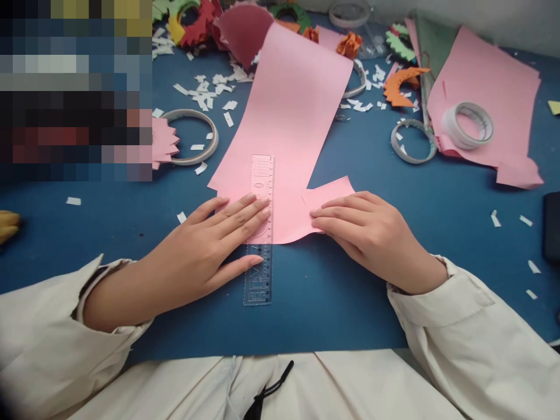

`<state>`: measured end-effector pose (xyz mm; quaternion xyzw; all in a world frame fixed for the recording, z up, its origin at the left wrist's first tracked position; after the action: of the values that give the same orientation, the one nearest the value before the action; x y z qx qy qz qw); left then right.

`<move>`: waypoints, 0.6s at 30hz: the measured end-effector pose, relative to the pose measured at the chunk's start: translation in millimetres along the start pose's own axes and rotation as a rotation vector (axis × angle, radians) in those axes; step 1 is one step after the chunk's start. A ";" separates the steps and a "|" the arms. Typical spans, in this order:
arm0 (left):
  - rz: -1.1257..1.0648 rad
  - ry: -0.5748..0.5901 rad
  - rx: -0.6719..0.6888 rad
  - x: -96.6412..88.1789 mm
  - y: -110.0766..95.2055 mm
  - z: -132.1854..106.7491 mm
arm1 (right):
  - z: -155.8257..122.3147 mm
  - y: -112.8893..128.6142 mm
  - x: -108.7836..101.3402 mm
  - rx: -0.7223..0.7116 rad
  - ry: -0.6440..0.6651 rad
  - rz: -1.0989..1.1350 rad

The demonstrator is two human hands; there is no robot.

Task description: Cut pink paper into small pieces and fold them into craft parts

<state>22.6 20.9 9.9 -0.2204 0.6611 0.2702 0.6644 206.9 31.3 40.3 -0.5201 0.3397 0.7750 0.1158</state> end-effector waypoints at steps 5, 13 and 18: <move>-0.013 0.013 -0.002 2.6 0.8 -1.0 | -0.7 0.8 0.0 0.001 0.006 0.003; -0.011 0.002 -0.010 3.5 0.7 -1.2 | -2.2 0.4 1.2 0.005 -0.004 0.027; -0.005 0.014 0.006 3.4 -0.2 -0.3 | 9.3 -1.9 -2.3 -0.004 0.112 -0.036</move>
<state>22.4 20.8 6.5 -0.2221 0.6660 0.2650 0.6610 202.2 39.2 43.6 -0.5688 0.3347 0.7433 0.1096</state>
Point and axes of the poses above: each hand's wrist, its own z-axis towards the middle knuckle, its own x-axis out of the palm, y = z × x, the point moved 6 cm from there along z, towards the middle knuckle, and after that the axes turned 14 degrees about z, right-handed, at the moved point
